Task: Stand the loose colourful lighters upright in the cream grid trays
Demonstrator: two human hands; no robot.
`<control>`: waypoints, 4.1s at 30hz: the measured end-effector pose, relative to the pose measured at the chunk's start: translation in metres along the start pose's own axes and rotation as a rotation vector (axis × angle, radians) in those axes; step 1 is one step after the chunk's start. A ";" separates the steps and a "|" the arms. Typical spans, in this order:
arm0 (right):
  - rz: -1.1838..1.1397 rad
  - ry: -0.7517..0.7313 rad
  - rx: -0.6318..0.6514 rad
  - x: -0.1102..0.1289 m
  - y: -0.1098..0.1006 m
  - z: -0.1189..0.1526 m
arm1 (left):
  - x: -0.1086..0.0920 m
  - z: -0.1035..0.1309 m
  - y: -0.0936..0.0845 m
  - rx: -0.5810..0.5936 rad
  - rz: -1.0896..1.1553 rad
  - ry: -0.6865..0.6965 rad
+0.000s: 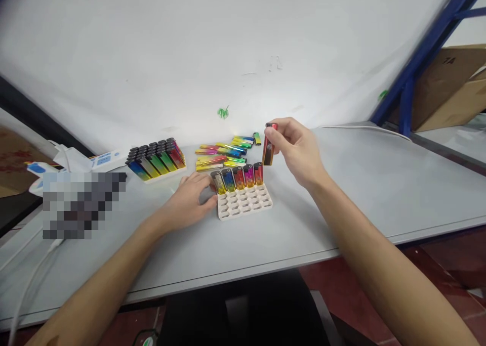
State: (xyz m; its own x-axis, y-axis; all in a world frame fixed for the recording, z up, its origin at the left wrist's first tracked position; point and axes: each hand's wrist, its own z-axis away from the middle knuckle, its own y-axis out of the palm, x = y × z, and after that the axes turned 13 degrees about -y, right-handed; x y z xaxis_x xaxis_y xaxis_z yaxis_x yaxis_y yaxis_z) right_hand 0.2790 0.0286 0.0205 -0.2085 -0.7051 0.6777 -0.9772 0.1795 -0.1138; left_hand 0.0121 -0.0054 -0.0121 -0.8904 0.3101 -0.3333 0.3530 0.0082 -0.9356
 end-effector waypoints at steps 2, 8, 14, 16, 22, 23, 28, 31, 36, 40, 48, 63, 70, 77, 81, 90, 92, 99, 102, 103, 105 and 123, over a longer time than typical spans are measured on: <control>0.011 -0.114 -0.055 0.008 0.006 0.004 | -0.001 -0.002 0.002 0.001 0.015 -0.019; 0.191 -0.275 0.084 0.028 0.036 0.036 | -0.001 -0.004 0.006 -0.012 0.037 -0.044; 0.243 -0.426 0.477 0.016 0.058 0.059 | 0.000 -0.003 0.006 0.006 0.041 -0.027; 0.242 -0.422 0.504 0.012 0.059 0.061 | -0.001 -0.002 0.006 0.009 0.044 -0.027; 0.297 -0.454 0.517 0.015 0.058 0.059 | -0.003 0.000 0.004 0.004 0.065 -0.018; 0.328 -0.501 0.504 0.017 0.058 0.058 | -0.004 0.001 0.004 0.000 0.076 -0.015; 0.584 -0.675 0.431 0.020 0.058 0.055 | -0.007 0.004 0.002 -0.014 0.209 -0.006; 0.586 -0.689 0.411 0.019 0.058 0.055 | -0.009 0.002 0.003 -0.024 0.304 -0.027; 0.515 -0.593 0.258 0.017 0.047 0.044 | -0.009 -0.002 0.007 -0.065 0.331 -0.045; 0.465 -0.321 0.064 -0.001 0.026 0.019 | -0.008 -0.003 0.007 -0.052 0.299 -0.090; 0.508 0.032 0.533 -0.069 0.032 -0.023 | -0.006 -0.004 0.010 -0.072 0.298 -0.055; 0.004 0.212 -0.002 -0.074 0.041 -0.019 | -0.008 -0.007 0.016 -0.094 0.247 -0.022; -0.210 0.474 -0.143 -0.049 0.012 -0.009 | -0.006 -0.007 0.019 -0.052 0.206 -0.044; -0.268 0.631 -0.020 -0.052 0.018 0.004 | -0.003 -0.008 0.015 -0.063 0.176 -0.048; -0.246 0.605 -0.010 -0.049 0.019 0.002 | -0.001 -0.007 0.011 -0.065 0.154 -0.056; -0.424 0.619 0.083 -0.037 0.019 0.004 | 0.000 -0.005 0.008 -0.078 0.139 -0.037; -0.418 0.611 0.098 -0.038 0.019 0.004 | 0.000 -0.004 0.007 -0.099 0.141 -0.028; -0.386 0.689 0.050 -0.045 0.018 0.003 | -0.001 -0.003 0.000 -0.138 0.182 -0.026; -0.360 0.710 0.012 -0.045 0.020 0.002 | -0.001 -0.003 0.000 -0.142 0.200 -0.038; -0.360 0.710 0.004 -0.045 0.021 0.002 | -0.001 -0.003 0.000 -0.141 0.203 -0.038; -0.365 0.700 -0.010 -0.044 0.021 0.002 | -0.001 -0.003 0.000 -0.143 0.209 -0.030; -0.337 0.708 -0.056 -0.041 0.023 0.001 | 0.002 -0.004 0.003 -0.075 0.147 -0.055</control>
State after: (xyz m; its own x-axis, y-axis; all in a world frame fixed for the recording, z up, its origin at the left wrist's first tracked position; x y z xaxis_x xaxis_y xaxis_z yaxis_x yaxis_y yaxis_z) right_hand 0.2650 0.0611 -0.0105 0.1936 -0.1260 0.9730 -0.9755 0.0810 0.2046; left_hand 0.0128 -0.0013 -0.0151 -0.8410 0.2611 -0.4739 0.4995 0.0381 -0.8654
